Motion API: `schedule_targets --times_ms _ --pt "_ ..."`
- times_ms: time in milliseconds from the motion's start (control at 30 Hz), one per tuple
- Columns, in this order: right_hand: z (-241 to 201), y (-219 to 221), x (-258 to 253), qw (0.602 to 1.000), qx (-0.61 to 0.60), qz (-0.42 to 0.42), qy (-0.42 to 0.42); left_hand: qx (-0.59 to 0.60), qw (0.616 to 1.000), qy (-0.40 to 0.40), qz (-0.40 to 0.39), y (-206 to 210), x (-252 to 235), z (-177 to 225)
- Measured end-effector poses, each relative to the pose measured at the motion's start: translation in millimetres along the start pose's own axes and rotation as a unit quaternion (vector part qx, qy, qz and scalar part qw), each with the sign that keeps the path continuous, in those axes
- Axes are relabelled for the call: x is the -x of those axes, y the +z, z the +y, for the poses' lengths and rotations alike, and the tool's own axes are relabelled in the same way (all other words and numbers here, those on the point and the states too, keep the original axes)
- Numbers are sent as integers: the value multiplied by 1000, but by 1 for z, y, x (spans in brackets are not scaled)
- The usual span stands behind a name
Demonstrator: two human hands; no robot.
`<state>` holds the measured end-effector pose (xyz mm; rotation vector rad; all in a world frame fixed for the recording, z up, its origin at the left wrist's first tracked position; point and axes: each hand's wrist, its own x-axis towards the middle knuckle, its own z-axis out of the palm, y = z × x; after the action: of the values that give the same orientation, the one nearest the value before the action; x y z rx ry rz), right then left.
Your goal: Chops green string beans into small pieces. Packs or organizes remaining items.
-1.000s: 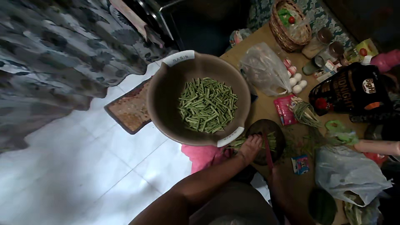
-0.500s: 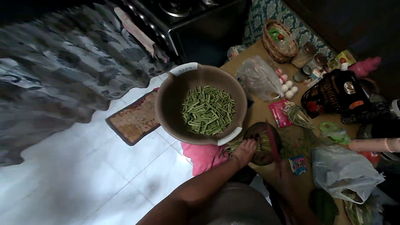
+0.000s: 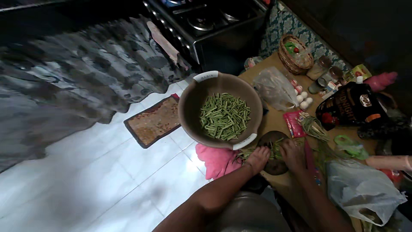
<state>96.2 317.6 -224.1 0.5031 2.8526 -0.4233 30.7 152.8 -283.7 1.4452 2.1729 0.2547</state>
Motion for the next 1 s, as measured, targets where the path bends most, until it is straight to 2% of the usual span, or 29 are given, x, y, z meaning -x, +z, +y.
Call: schedule_targets --times_ms 133,267,367,467,567,733,900,1000 --pt "-32 8 -45 994 33 -97 32 -17 1000 -1 -3 -1 1 2" --pt "-24 1 -60 994 -61 -86 35 -26 1000 -3 -8 -1 0 2" --pt "17 -2 -61 993 -45 -85 -61 -32 999 -3 -6 1 -1 2" --pt "50 6 -45 977 -28 -141 -158 -37 999 -3 -5 2 -1 2" --pt "61 24 -12 977 3 -110 -184 -30 1000 -3 -2 1 0 2" --pt "54 57 18 998 10 10 -58 -18 1000 -6 -10 -2 0 2" --pt "43 59 -2 996 -32 63 61 -17 1000 -11 -13 -2 -2 1" --pt "51 61 -14 988 -46 107 97 -17 1000 -10 -7 -1 -1 2"
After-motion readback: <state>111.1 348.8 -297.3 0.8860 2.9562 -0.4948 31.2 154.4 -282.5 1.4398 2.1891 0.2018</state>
